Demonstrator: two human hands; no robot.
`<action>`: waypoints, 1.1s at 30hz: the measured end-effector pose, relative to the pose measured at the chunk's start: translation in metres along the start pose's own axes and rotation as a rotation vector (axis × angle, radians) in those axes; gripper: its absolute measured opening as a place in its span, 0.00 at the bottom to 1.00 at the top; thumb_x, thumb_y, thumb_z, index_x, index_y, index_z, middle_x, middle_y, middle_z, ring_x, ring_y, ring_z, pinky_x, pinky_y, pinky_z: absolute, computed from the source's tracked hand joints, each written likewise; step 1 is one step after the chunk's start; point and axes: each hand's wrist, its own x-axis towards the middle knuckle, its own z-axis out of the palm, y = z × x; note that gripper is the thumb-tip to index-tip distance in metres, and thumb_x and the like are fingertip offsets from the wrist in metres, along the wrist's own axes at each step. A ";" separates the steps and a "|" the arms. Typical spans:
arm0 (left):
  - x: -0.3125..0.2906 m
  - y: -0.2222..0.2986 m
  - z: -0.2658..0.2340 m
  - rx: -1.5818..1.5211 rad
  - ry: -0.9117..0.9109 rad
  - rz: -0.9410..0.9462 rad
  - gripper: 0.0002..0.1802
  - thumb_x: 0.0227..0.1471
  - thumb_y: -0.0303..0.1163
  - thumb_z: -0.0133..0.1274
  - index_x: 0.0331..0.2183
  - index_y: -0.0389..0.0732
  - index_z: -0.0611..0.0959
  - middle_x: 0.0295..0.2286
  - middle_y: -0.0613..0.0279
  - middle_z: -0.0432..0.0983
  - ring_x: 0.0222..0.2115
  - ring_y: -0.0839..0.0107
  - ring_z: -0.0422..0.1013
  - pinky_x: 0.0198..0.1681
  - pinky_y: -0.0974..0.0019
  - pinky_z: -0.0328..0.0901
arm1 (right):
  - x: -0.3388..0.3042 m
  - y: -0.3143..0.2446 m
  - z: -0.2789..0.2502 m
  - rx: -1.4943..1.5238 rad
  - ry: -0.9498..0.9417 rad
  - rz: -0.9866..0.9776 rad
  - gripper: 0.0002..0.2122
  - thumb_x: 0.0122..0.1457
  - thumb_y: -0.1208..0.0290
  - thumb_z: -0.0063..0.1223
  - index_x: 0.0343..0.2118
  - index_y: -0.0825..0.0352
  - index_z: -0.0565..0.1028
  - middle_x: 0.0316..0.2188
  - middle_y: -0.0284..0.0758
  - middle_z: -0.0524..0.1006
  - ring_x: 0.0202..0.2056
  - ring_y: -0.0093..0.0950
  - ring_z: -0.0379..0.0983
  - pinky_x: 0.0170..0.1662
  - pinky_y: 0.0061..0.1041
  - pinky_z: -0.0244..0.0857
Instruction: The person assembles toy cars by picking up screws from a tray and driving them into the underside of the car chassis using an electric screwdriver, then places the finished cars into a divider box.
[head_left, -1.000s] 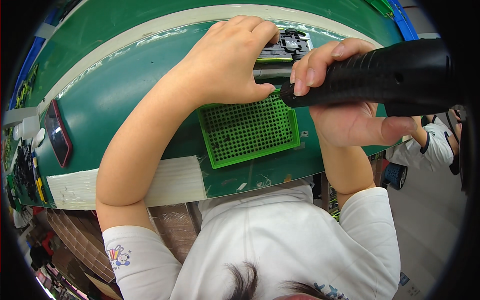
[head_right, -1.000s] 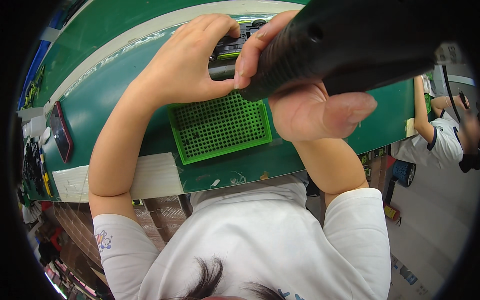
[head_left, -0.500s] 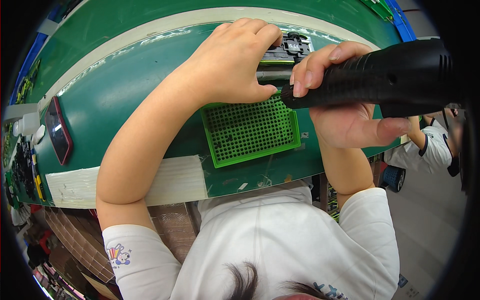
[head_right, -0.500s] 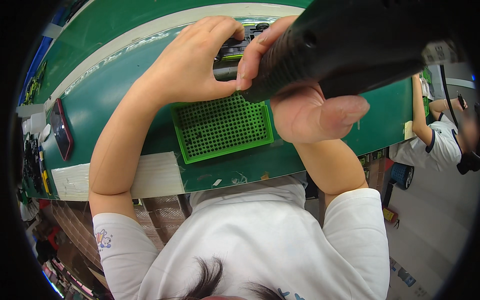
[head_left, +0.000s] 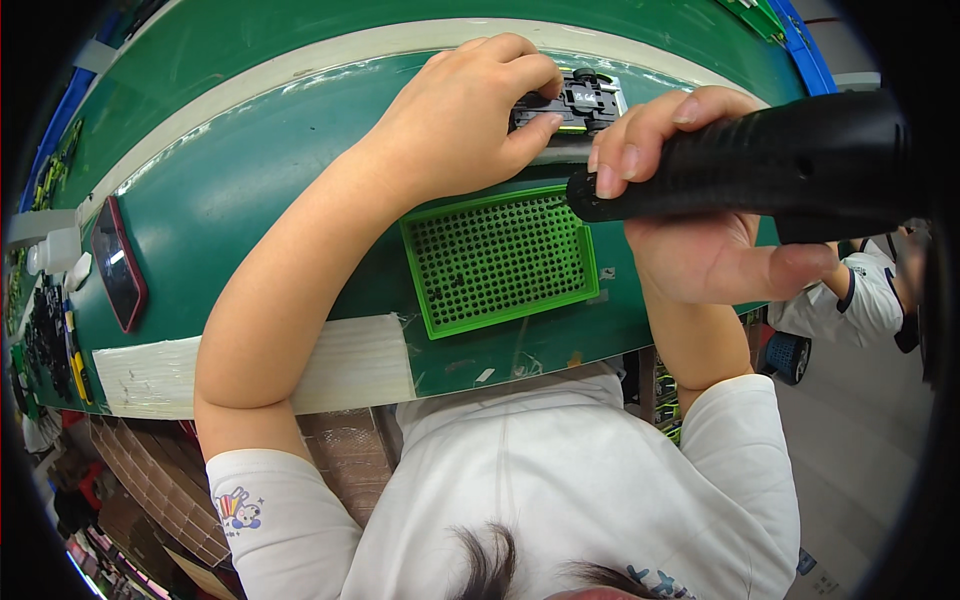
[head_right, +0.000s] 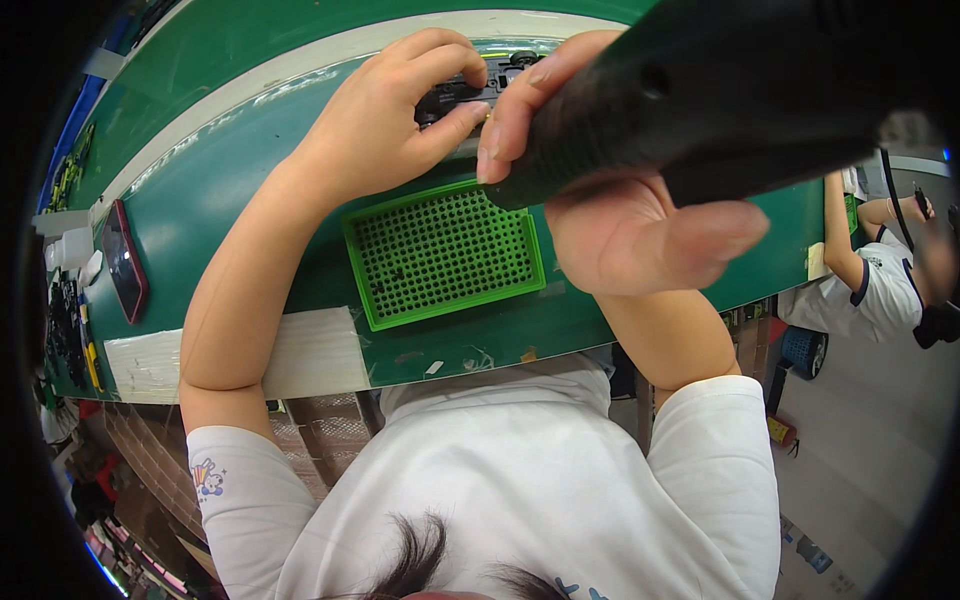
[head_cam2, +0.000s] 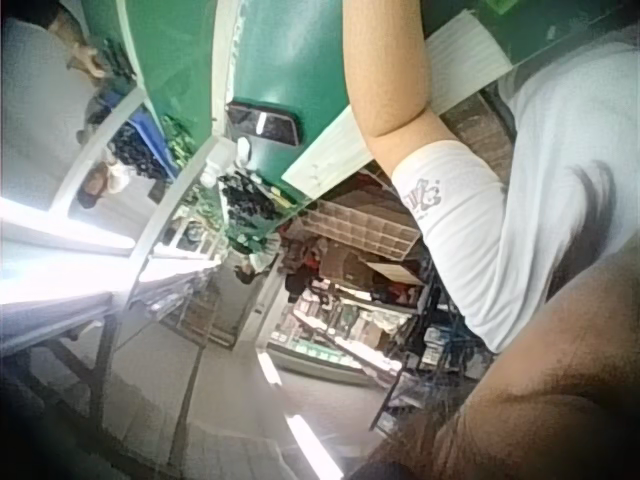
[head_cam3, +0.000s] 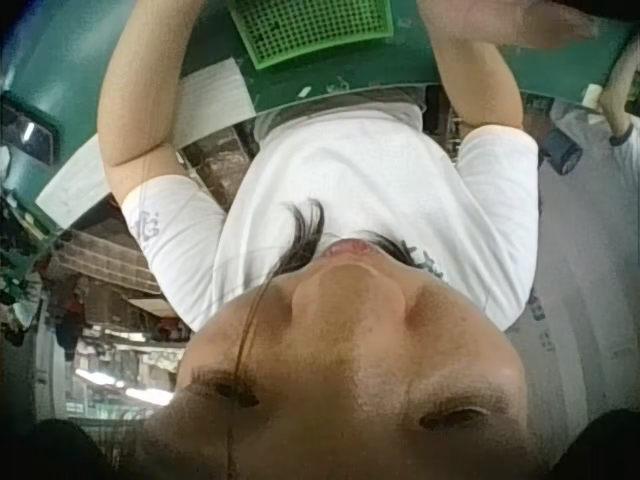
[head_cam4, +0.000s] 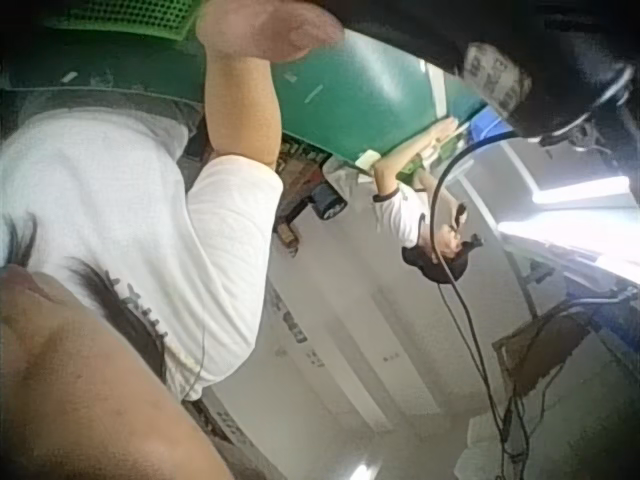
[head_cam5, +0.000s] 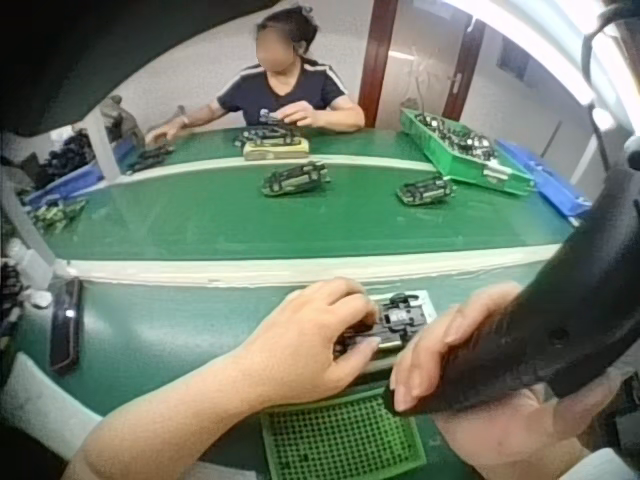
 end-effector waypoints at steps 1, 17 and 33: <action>0.001 0.000 0.000 -0.010 0.001 -0.003 0.12 0.47 0.32 0.57 0.34 0.37 0.77 0.37 0.55 0.72 0.37 0.54 0.70 0.41 0.60 0.67 | 0.003 -0.005 -0.004 -0.004 -0.051 0.008 0.49 0.39 0.18 0.38 0.45 0.69 0.65 0.29 0.39 0.72 0.25 0.29 0.69 0.31 0.28 0.64; 0.004 0.009 -0.006 -0.022 -0.014 -0.016 0.14 0.40 0.26 0.63 0.32 0.37 0.78 0.40 0.55 0.74 0.39 0.57 0.72 0.42 0.62 0.68 | 0.060 -0.015 -0.083 -0.033 -0.169 -0.092 0.51 0.40 0.17 0.31 0.47 0.69 0.69 0.30 0.40 0.71 0.28 0.31 0.69 0.34 0.31 0.61; 0.005 0.008 -0.002 -0.038 -0.008 -0.032 0.16 0.38 0.25 0.65 0.32 0.37 0.78 0.42 0.53 0.74 0.40 0.55 0.72 0.42 0.61 0.68 | 0.051 -0.009 -0.031 0.531 0.556 0.103 0.46 0.43 0.19 0.33 0.32 0.72 0.66 0.16 0.43 0.70 0.19 0.34 0.70 0.26 0.29 0.67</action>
